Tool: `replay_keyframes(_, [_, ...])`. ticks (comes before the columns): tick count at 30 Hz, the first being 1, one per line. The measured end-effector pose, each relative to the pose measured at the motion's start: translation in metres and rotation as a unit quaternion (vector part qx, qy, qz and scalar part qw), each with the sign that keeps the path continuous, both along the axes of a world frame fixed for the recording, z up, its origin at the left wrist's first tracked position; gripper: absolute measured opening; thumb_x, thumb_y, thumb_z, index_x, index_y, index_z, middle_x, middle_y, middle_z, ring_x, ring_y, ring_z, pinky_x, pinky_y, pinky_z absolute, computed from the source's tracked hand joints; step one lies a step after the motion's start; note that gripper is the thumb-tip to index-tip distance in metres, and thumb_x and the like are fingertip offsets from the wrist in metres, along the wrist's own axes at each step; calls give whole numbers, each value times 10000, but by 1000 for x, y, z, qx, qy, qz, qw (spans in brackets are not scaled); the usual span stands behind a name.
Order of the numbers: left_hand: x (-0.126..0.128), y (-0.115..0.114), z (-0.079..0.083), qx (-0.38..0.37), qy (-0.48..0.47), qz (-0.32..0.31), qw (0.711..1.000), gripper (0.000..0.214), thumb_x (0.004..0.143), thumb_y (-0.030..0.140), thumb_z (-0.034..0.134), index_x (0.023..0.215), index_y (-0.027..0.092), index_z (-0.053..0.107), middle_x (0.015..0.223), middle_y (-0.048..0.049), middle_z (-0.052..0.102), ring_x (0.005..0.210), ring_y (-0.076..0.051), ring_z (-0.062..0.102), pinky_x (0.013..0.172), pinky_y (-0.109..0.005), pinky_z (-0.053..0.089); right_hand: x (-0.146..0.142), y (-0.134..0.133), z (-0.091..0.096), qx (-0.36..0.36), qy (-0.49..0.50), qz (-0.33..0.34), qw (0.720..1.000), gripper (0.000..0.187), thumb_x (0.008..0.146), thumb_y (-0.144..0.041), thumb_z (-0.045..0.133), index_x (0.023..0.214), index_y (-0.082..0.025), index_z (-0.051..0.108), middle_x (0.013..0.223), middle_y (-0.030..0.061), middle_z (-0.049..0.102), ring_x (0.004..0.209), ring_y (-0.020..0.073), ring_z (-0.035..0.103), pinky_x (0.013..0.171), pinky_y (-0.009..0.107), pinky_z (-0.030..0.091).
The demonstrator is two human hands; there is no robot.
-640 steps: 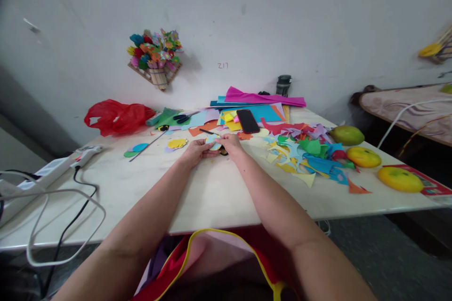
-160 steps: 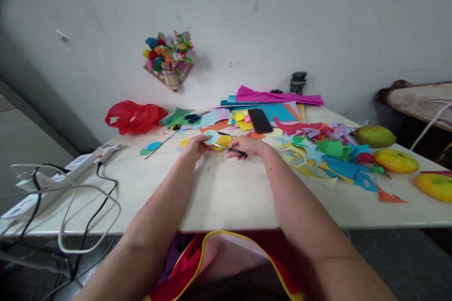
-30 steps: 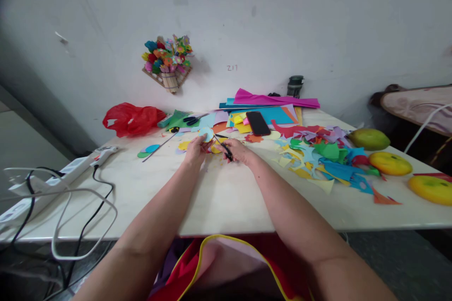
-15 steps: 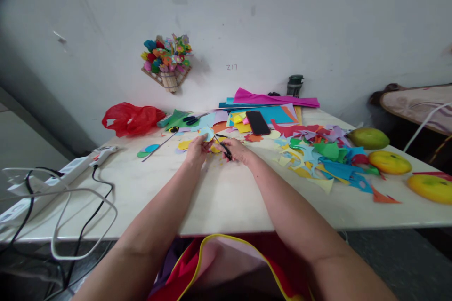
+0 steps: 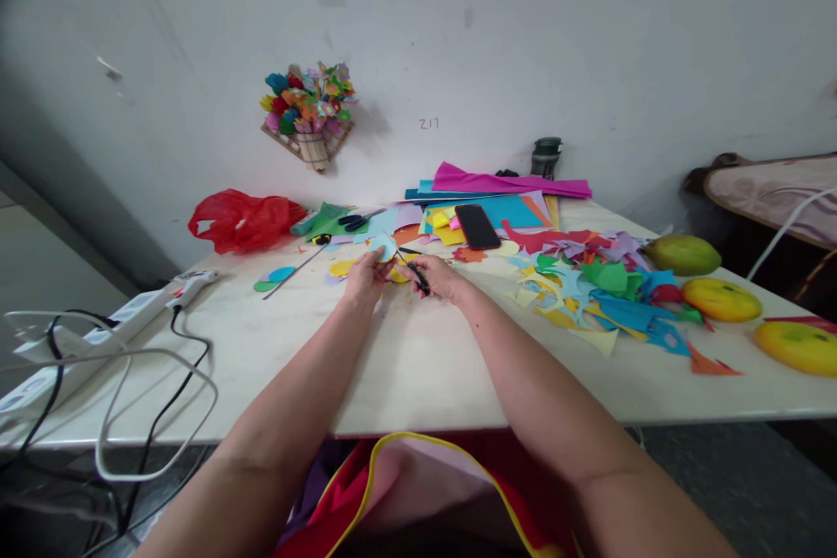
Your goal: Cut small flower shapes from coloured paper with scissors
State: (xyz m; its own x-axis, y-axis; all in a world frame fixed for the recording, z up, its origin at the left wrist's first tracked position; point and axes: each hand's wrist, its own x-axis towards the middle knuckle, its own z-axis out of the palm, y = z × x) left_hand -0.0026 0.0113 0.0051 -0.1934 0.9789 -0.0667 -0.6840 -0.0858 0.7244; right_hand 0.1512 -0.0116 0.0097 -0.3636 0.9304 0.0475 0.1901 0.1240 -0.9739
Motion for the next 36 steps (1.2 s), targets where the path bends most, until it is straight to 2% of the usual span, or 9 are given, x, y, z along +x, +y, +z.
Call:
replay_keyframes(25, [2,0,2,-4,-6,8,1000,198,717,42,688,634,156,549,647,-23,680,624,-133,681,733,-271,569,0,3,-2,-7,-7,-7,1000,235,885,-401,640,850,-173,593,539,-46,558,366,53,481,306,150,242])
replay_keyframes(31, [2,0,2,-9,-9,15,1000,177,698,41,702,671,157,572,665,-24,689,690,-158,711,742,-275,576,-2,-1,2,-22,4,-23,999,180,884,-334,645,857,-162,598,511,-51,548,349,53,459,305,152,235])
replay_keyframes(36, [1,1,2,-3,-16,12,1000,167,712,30,674,662,157,577,622,-19,673,603,-137,684,696,-260,583,-6,-7,10,-43,22,-35,998,119,875,-239,646,821,-151,588,459,-63,524,334,51,423,324,148,285])
